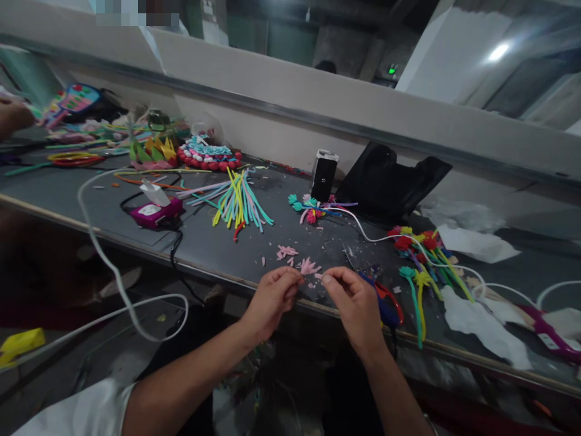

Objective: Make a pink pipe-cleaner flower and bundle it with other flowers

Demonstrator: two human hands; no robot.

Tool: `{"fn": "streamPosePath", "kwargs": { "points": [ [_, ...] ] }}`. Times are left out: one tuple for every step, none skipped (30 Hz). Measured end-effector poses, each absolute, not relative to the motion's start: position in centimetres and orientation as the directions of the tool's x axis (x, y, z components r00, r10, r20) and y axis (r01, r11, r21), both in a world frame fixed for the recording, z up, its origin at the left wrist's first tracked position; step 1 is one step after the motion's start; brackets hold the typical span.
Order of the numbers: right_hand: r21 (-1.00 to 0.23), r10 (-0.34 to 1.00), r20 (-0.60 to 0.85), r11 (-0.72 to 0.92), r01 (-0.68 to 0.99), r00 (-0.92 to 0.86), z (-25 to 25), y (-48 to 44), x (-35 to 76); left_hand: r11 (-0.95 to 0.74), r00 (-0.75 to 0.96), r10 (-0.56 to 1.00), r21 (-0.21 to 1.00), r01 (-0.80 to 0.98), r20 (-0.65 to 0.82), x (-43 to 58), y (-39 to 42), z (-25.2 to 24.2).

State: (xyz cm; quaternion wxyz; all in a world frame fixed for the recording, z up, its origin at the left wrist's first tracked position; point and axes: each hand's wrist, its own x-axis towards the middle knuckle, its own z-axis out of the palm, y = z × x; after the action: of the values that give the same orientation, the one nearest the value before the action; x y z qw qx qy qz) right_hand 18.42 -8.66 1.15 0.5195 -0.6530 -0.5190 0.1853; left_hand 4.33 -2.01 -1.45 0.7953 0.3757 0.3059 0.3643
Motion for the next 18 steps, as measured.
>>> {"fn": "streamPosePath", "kwargs": {
  "points": [
    [-0.865, 0.866, 0.308, 0.082, 0.495, 0.395, 1.05, -8.67, 18.45, 0.453, 0.545, 0.81, 0.821, -0.347, -0.217, 4.33, -2.04, -1.41],
    [-0.846, 0.857, 0.333, 0.088, 0.525, 0.393, 0.92, -8.66, 18.44, 0.454, 0.543, 0.81, 0.822, -0.343, -0.22, 4.33, -2.06, -1.39],
    [-0.814, 0.846, 0.371, 0.098, 0.573, 0.383, 0.8, -8.65, 18.41, 0.454, 0.542, 0.81, 0.824, -0.339, -0.224, 4.33, -2.08, -1.37],
    [-0.769, 0.832, 0.417, 0.11, 0.629, 0.365, 0.7, -8.62, 18.35, 0.456, 0.541, 0.81, 0.825, -0.335, -0.228, 4.33, -2.09, -1.37],
    [-0.716, 0.818, 0.464, 0.121, 0.687, 0.34, 0.61, -8.59, 18.27, 0.457, 0.54, 0.809, 0.826, -0.329, -0.233, 4.34, -2.1, -1.37],
    [-0.661, 0.805, 0.506, 0.133, 0.738, 0.309, 0.55, -8.55, 18.19, 0.458, 0.539, 0.808, 0.828, -0.323, -0.236, 4.34, -2.12, -1.39],
    [-0.612, 0.794, 0.541, 0.146, 0.778, 0.277, 0.51, -8.51, 18.1, 0.456, 0.538, 0.809, 0.831, -0.318, -0.237, 4.34, -2.13, -1.4],
    [-0.571, 0.785, 0.567, 0.157, 0.805, 0.249, 0.48, -8.47, 18.02, 0.453, 0.538, 0.809, 0.835, -0.313, -0.237, 4.34, -2.15, -1.42],
    [-0.541, 0.779, 0.585, 0.168, 0.824, 0.225, 0.47, -8.43, 17.96, 0.451, 0.539, 0.808, 0.837, -0.309, -0.237, 4.33, -2.17, -1.44],
    [-0.517, 0.774, 0.599, 0.176, 0.838, 0.207, 0.47, -8.4, 17.92, 0.451, 0.542, 0.807, 0.838, -0.306, -0.236, 4.33, -2.18, -1.45],
    [-0.497, 0.77, 0.609, 0.182, 0.848, 0.192, 0.45, -8.38, 17.9, 0.452, 0.546, 0.804, 0.839, -0.303, -0.236, 4.31, -2.2, -1.47],
    [-0.482, 0.767, 0.616, 0.187, 0.856, 0.179, 0.43, -8.37, 17.9, 0.454, 0.55, 0.801, 0.839, -0.3, -0.236, 4.3, -2.21, -1.49],
    [-0.47, 0.767, 0.619, 0.189, 0.862, 0.169, 0.39, -8.37, 17.92, 0.454, 0.553, 0.799, 0.84, -0.297, -0.237, 4.29, -2.22, -1.51],
    [-0.461, 0.768, 0.62, 0.19, 0.866, 0.161, 0.34, -8.38, 17.93, 0.453, 0.553, 0.799, 0.841, -0.296, -0.236, 4.28, -2.22, -1.54],
    [-0.454, 0.768, 0.621, 0.192, 0.87, 0.154, 0.28, -8.39, 17.95, 0.451, 0.553, 0.8, 0.842, -0.295, -0.234, 4.27, -2.21, -1.57],
    [-0.447, 0.769, 0.621, 0.193, 0.873, 0.149, 0.22, -8.41, 17.96, 0.448, 0.552, 0.801, 0.844, -0.295, -0.231, 4.27, -2.21, -1.6],
    [-0.443, 0.771, 0.621, 0.193, 0.875, 0.144, 0.16, -8.43, 17.97, 0.445, 0.552, 0.802, 0.845, -0.296, -0.229, 4.28, -2.21, -1.64],
    [-0.441, 0.772, 0.62, 0.193, 0.877, 0.141, 0.12, -8.44, 17.96, 0.444, 0.552, 0.802, 0.846, -0.296, -0.228, 4.29, -2.21, -1.67]
  ]
}}
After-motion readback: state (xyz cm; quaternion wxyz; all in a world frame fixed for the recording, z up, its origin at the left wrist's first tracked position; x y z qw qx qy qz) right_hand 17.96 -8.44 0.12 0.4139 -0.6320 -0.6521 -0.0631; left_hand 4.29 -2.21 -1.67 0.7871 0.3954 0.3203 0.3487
